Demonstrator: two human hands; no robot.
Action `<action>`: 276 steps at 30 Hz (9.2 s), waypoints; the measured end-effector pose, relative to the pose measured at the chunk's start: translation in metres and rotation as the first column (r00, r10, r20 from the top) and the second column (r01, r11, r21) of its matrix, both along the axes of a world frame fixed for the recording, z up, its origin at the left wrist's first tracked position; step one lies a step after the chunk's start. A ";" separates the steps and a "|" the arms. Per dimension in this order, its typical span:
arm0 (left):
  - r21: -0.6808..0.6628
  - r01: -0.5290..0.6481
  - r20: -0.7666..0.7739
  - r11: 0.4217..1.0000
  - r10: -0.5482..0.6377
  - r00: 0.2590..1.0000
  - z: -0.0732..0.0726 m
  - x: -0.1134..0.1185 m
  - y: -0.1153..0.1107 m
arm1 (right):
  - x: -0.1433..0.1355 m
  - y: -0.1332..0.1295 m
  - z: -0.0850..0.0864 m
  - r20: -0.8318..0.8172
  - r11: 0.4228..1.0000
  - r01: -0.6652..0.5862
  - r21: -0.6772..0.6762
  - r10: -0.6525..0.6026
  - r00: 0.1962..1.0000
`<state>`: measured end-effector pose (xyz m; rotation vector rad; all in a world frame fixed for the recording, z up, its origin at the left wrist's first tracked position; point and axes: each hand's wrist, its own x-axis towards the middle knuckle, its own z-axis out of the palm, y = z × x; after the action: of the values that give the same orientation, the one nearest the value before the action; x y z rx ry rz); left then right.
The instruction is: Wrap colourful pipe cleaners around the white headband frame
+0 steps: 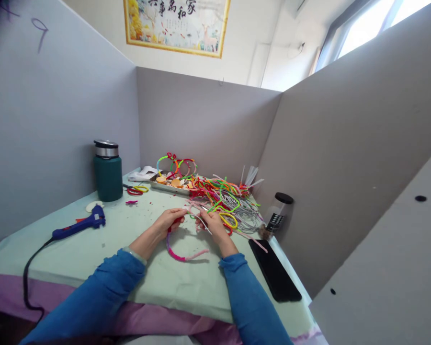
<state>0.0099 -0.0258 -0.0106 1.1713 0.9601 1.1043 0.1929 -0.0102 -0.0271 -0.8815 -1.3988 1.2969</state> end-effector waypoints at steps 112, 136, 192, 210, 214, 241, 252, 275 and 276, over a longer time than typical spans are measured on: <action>0.156 0.051 0.010 0.987 -0.053 0.999 0.004 0.005 -0.004 | -0.013 -0.016 0.002 0.131 0.972 0.066 0.224 -0.097 0.987; 0.010 0.002 0.251 1.000 -0.004 0.968 0.004 -0.002 0.000 | -0.018 -0.018 -0.008 0.257 0.772 0.078 0.631 -0.302 0.918; -0.045 0.286 -0.010 0.957 -0.286 0.958 -0.003 0.005 -0.010 | -0.028 -0.017 -0.004 0.051 0.952 0.133 0.274 -0.152 0.987; -0.118 0.183 -0.010 0.976 -0.185 0.983 -0.001 -0.001 -0.002 | 0.001 -0.006 -0.011 0.510 0.795 -0.157 0.585 -0.211 0.834; -0.145 0.211 -0.009 0.967 -0.214 0.977 -0.001 -0.002 0.000 | 0.003 -0.003 -0.008 0.333 0.923 -0.019 0.384 -0.119 0.935; -0.048 0.312 -0.157 0.949 -0.316 0.936 0.001 0.004 -0.013 | -0.014 -0.010 0.000 0.076 0.976 0.137 0.170 -0.152 0.985; 0.075 0.228 0.022 0.971 -0.231 0.973 0.007 0.003 -0.012 | -0.016 -0.014 -0.001 0.069 0.978 0.070 0.196 -0.085 0.994; -0.020 0.051 0.260 0.998 -0.044 0.965 0.004 -0.002 -0.001 | -0.015 -0.024 0.003 0.173 0.973 0.054 0.223 -0.094 0.980; -0.041 0.031 0.281 0.999 -0.018 0.959 0.003 -0.003 0.001 | -0.016 -0.022 0.001 0.154 0.976 0.070 0.208 -0.103 0.983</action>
<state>0.0073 -0.0251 -0.0074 0.9557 0.7442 1.1865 0.1771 -0.0323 -0.0263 -0.9157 -1.5711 1.0144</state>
